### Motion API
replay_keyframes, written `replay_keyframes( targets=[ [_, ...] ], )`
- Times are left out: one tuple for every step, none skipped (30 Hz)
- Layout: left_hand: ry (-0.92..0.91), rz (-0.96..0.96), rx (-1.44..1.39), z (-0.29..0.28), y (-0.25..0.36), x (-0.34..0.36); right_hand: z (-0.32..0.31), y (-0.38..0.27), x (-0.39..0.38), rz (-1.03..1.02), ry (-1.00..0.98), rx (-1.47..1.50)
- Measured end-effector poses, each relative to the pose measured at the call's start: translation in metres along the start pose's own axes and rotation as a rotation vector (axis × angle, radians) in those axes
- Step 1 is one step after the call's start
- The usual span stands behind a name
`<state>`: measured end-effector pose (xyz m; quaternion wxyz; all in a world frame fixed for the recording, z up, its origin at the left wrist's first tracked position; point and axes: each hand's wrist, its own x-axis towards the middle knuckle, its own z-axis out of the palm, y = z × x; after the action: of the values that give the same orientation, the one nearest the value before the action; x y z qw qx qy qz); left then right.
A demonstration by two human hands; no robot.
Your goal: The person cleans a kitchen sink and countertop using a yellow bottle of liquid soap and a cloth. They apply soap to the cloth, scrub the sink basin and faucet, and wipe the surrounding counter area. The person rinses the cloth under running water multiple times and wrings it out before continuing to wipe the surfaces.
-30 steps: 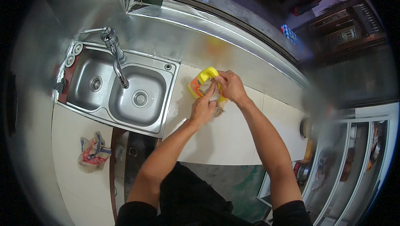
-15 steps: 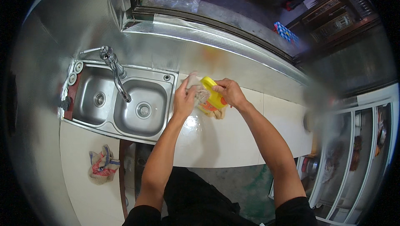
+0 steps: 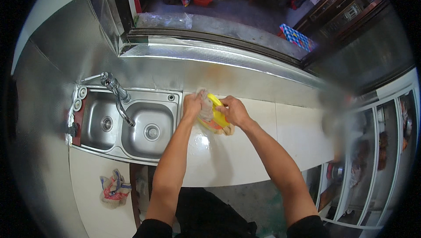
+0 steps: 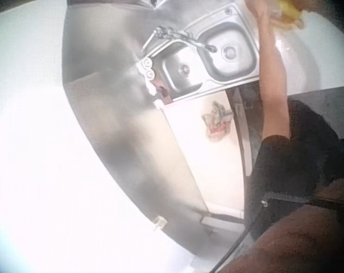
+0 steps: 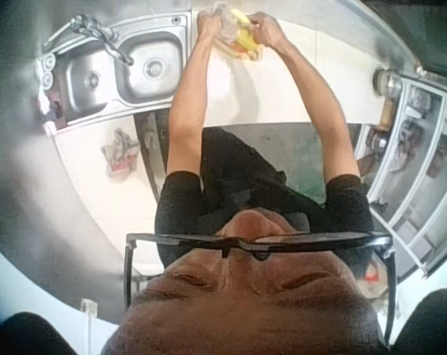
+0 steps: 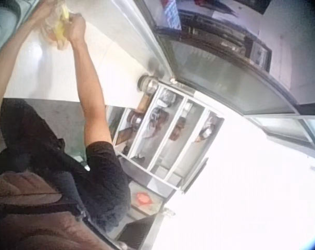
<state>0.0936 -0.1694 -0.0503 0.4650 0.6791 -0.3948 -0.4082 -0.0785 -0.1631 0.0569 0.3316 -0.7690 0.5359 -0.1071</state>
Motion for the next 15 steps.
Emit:
replay_keyframes(
  targets=[
    [-0.022, 0.009, -0.100, 0.003, -0.014, -0.001, -0.001, 0.003, 0.001, 0.006, 0.010, 0.002],
    [-0.046, -0.022, 0.001, 0.007, -0.014, -0.011, -0.002, 0.013, 0.000, -0.031, 0.040, -0.017],
    [-0.033, 0.009, -0.086, 0.008, -0.007, -0.024, -0.001, 0.017, -0.001, -0.024, 0.039, -0.020],
    [-0.017, 0.031, -0.174, 0.007, 0.006, -0.042, 0.000, 0.015, -0.005, -0.015, 0.030, -0.023],
    [0.009, 0.056, -0.263, 0.005, 0.017, -0.055, 0.002, 0.013, -0.006, -0.017, 0.019, -0.026],
    [0.047, 0.208, -0.086, 0.011, 0.024, -0.060, 0.003, 0.020, -0.004, -0.061, 0.024, -0.060],
    [0.084, 0.360, 0.090, 0.018, 0.032, -0.063, 0.006, 0.031, 0.000, -0.106, 0.028, -0.094],
    [0.126, 0.506, 0.270, 0.021, 0.036, -0.065, 0.007, 0.033, 0.001, -0.156, 0.026, -0.125],
    [0.105, 0.450, 0.304, 0.020, 0.037, -0.064, 0.009, 0.035, 0.000, -0.130, 0.024, -0.151],
    [0.083, 0.394, 0.336, 0.020, 0.039, -0.062, 0.011, 0.038, -0.002, -0.102, 0.022, -0.179],
    [0.076, 0.347, 0.370, 0.019, 0.041, -0.057, 0.008, 0.033, 0.001, -0.089, 0.026, -0.208],
    [0.034, 0.172, 0.133, 0.017, 0.038, -0.052, 0.005, 0.029, 0.001, -0.074, 0.024, -0.179],
    [-0.011, -0.004, -0.104, 0.015, 0.032, -0.045, 0.002, 0.026, 0.000, -0.056, 0.022, -0.151],
    [-0.055, -0.177, -0.338, 0.013, 0.021, -0.038, 0.000, 0.022, -0.002, -0.039, 0.022, -0.121],
    [0.027, -0.058, -0.214, 0.012, -0.009, -0.034, 0.000, 0.014, 0.000, -0.049, 0.027, -0.115]
  ],
)
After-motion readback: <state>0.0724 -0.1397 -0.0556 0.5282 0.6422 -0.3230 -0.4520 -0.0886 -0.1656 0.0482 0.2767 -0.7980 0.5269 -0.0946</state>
